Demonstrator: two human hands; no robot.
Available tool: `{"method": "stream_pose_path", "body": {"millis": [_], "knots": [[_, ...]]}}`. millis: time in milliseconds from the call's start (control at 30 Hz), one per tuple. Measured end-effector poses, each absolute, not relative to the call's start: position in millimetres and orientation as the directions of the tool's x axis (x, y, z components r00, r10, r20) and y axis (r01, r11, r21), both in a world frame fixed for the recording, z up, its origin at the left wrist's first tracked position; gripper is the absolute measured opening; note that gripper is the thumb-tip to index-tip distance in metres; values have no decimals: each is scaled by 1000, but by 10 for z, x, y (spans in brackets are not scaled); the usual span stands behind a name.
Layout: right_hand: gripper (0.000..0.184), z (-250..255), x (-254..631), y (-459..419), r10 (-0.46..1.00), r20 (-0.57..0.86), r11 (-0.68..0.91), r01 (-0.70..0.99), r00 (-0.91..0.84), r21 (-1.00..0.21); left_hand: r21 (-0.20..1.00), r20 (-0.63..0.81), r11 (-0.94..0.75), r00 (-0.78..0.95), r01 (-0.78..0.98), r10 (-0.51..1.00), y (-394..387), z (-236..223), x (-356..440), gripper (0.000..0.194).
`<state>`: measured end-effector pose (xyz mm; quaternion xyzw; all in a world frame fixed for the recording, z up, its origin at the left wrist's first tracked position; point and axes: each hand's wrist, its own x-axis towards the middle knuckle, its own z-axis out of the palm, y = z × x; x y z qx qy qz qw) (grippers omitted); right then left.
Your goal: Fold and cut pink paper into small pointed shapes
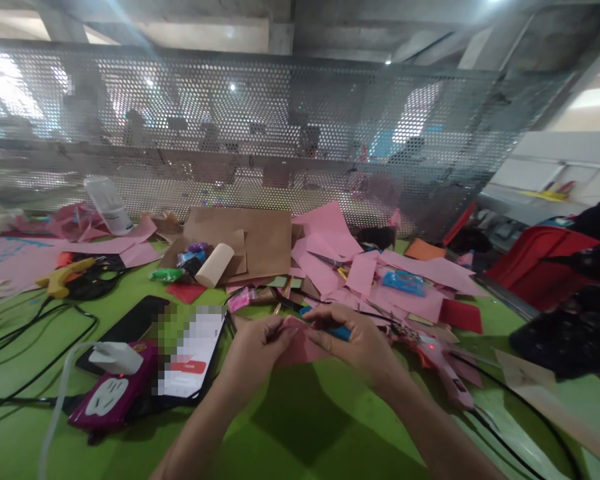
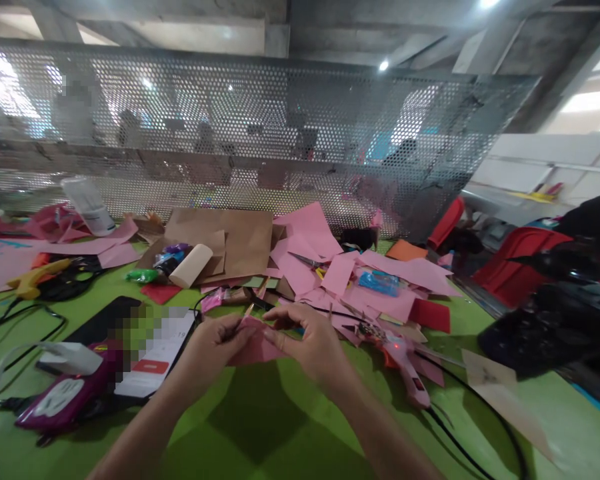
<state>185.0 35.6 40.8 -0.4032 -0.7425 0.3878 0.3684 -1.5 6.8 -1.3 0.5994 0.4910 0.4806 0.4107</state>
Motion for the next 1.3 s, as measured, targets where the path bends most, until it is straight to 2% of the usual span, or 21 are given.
{"method": "stream_pose_path", "body": {"millis": [67,133,233,400,600,700,800,900,1033,1300], "knots": [[17,397,1816,326,868,281,425,323,-408,-845,925,217,-235,95,298,972,49,3,5,19],[9,370,1792,317,854,308,462,340,-419,-819,900,225,-257,131,352,966,31,17,29,18],[6,320,1788,337,864,314,463,377,-394,-802,907,186,-239,179,348,966,22,19,54,16],[7,292,1816,367,881,314,432,330,-354,-839,931,120,-181,202,316,972,30,3,38,10],[9,343,1833,364,881,280,423,372,-380,-826,921,117,-180,195,345,974,40,15,-22,11],[11,345,1867,405,919,243,333,281,-310,-900,982,86,-98,79,160,993,75,52,-66,7],[19,308,1892,453,950,168,215,164,-262,-963,990,10,-20,-71,-142,997,109,82,-83,20],[26,261,1882,472,968,102,120,68,-228,-990,963,-18,3,-56,-270,998,115,64,-51,29],[29,247,1849,447,976,78,89,41,-205,-995,981,38,-23,74,-192,997,107,-8,0,25],[27,289,1873,423,962,79,127,169,-261,-977,998,64,-63,30,-29,998,122,-49,-40,22]]}}
